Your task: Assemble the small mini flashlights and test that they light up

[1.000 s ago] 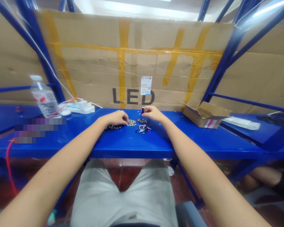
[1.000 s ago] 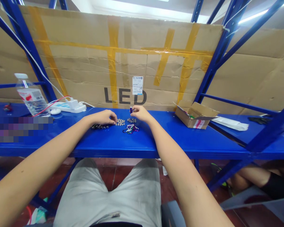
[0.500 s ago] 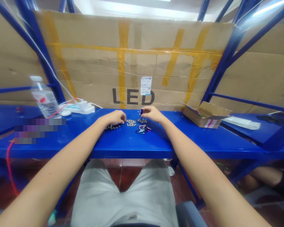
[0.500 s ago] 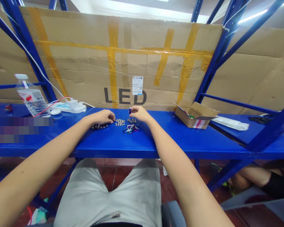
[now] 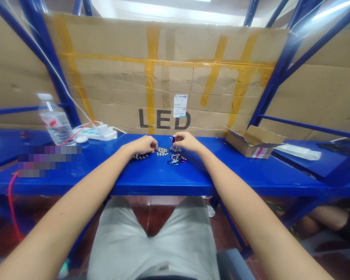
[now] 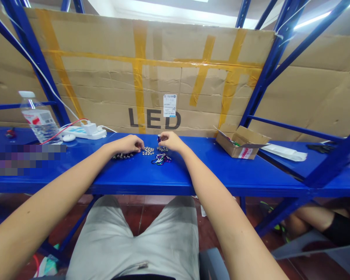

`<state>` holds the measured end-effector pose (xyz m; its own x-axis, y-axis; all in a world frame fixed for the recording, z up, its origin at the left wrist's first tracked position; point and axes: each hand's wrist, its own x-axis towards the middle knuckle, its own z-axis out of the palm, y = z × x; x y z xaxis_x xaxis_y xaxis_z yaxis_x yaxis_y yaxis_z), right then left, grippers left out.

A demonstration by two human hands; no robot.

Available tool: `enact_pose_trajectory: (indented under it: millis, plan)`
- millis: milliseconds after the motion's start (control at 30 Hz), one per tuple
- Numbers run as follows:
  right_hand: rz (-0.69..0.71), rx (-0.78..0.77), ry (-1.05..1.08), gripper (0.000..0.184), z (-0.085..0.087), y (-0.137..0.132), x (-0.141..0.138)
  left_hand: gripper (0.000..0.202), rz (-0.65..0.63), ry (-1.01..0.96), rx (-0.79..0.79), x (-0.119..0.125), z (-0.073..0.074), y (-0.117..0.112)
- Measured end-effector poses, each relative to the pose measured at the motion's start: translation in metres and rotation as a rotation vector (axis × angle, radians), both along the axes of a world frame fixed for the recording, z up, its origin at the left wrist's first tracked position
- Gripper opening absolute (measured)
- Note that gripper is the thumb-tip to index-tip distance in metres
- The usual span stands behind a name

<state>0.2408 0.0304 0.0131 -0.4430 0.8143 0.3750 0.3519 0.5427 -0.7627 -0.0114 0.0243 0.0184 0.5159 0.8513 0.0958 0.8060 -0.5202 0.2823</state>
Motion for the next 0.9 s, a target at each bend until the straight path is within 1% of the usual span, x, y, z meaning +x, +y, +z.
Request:
enact_pose_trajectory:
  millis: [200,300,433,533,733,800,900]
  plan:
    - [0.001,-0.002,-0.022,0.009,-0.0004,-0.0003,-0.0010,0.023,-0.013,0.022,0.036,-0.0011,-0.0005,0.0010]
    - [0.009,0.005,-0.026,0.010,-0.0005,-0.0008,-0.0011,0.023,0.006,0.015,0.054,-0.0010,-0.0009,0.0014]
    - [0.008,0.025,-0.049,0.009,-0.0003,-0.0020,-0.0009,0.018,0.042,0.012,0.008,-0.0010,-0.0001,0.0025]
    - [0.005,0.045,-0.070,0.009,-0.0001,-0.0026,-0.0006,0.012,0.035,0.027,-0.028,-0.0025,0.0009,0.0036]
    - [0.008,0.064,-0.078,0.010,0.0002,-0.0025,-0.0002,0.023,-0.002,0.002,-0.066,-0.0067,0.0038,0.0043]
    - [0.003,0.064,-0.074,0.010,0.0003,-0.0027,-0.0005,0.023,-0.019,0.011,-0.064,-0.0071,0.0052,0.0035]
    - [0.030,0.035,-0.039,0.012,0.0005,-0.0034,-0.0016,0.021,-0.005,0.044,-0.063,-0.0065,0.0073,0.0004]
